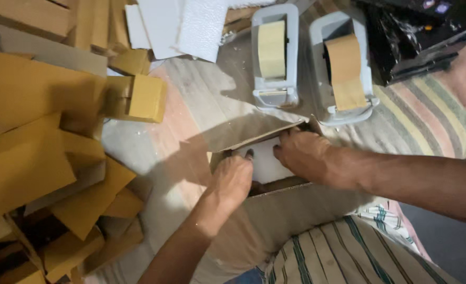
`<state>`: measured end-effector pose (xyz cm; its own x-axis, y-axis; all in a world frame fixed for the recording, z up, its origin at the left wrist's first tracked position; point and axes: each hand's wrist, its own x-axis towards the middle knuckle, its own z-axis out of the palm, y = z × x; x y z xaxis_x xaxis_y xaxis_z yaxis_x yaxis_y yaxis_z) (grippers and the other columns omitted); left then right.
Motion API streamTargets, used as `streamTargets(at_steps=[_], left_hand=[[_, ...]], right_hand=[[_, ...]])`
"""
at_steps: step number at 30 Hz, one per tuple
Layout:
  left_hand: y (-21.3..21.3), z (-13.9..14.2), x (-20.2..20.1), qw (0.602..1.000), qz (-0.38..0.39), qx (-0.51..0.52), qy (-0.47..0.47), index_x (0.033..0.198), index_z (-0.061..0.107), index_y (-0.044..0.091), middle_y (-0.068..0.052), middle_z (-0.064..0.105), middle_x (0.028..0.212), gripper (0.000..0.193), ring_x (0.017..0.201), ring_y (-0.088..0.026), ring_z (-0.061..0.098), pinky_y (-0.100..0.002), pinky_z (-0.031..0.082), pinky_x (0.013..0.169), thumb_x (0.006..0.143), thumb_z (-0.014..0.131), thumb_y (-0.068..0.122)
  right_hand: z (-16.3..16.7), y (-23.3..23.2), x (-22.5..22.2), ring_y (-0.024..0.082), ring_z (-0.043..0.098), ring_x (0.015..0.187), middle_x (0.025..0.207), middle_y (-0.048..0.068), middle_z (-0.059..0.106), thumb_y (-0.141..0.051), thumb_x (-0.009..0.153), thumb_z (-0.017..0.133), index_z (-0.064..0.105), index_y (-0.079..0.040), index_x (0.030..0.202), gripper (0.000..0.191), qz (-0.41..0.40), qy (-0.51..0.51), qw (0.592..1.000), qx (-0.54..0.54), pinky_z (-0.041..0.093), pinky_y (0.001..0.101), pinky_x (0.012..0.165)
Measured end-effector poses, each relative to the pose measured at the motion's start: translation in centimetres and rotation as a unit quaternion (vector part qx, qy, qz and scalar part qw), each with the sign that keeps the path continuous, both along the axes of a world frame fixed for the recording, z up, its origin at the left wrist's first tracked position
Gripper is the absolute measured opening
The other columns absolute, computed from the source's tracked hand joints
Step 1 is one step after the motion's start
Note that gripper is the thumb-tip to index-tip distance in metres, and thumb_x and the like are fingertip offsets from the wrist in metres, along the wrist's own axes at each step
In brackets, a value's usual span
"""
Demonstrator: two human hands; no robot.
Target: The person sits on a bed and seals small yellow cardboard boxes. They fold box flaps, place white foam sheets inside some boxes, pull brown tape from a tape dispenser, apply the tape across the box seam, press it down, and set finished boxes on a pile beside them.
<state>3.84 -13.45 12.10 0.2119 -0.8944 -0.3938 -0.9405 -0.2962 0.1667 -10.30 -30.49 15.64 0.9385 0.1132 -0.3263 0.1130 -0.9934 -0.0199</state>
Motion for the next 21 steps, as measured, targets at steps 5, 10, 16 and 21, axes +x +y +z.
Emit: streamTargets(at_steps=[5, 10, 16, 21], left_hand=[[-0.1, 0.2, -2.1, 0.999, 0.016, -0.032, -0.017, 0.123, 0.062, -0.013, -0.032, 0.07, 0.099, 0.036, 0.081, -0.038, 0.074, -0.044, 0.061, 0.067, 0.089, 0.056, -0.002], [-0.5, 1.4, -2.6, 0.997, 0.069, 0.011, -0.016, 0.139, 0.051, -0.012, -0.042, 0.061, 0.115, 0.051, 0.074, -0.04, 0.074, -0.045, 0.06, 0.056, 0.09, 0.054, -0.001], [0.2, 1.3, -3.0, 0.992, 0.109, -0.016, 0.067, 0.124, 0.058, -0.014, -0.029, 0.07, 0.085, 0.044, 0.074, -0.04, 0.072, -0.047, 0.058, 0.061, 0.099, 0.059, 0.022], [0.3, -1.0, -3.5, 0.995, 0.091, -0.041, 0.024, 0.094, 0.073, -0.006, -0.025, 0.07, 0.077, 0.02, 0.069, -0.038, 0.073, -0.046, 0.059, 0.06, 0.092, 0.057, 0.006]], right_hand=[[0.7, 0.8, 0.3, 0.044, 0.065, 0.102, 0.109, 0.032, 0.061, -0.016, 0.077, 0.069, 0.057, 0.002, 0.119, 0.047, 0.017, 0.042, 0.999, -0.03, 0.059, 0.0405, 0.073], [1.0, 0.8, 0.9, 0.042, 0.066, 0.098, 0.107, 0.029, 0.062, -0.012, 0.087, 0.065, 0.055, 0.0, 0.12, 0.037, -0.003, 0.063, 0.998, -0.002, 0.061, 0.0406, 0.065], [-0.4, -1.1, 0.7, 0.037, 0.068, 0.097, 0.11, 0.021, 0.064, -0.016, 0.088, 0.064, 0.061, -0.009, 0.113, 0.026, 0.009, 0.044, 0.997, 0.068, 0.057, 0.0433, 0.071], [-1.9, 1.0, 0.6, 0.038, 0.066, 0.099, 0.108, 0.025, 0.064, -0.017, 0.088, 0.062, 0.059, -0.008, 0.112, 0.026, -0.022, -0.005, 1.0, 0.012, 0.059, 0.0421, 0.061]])
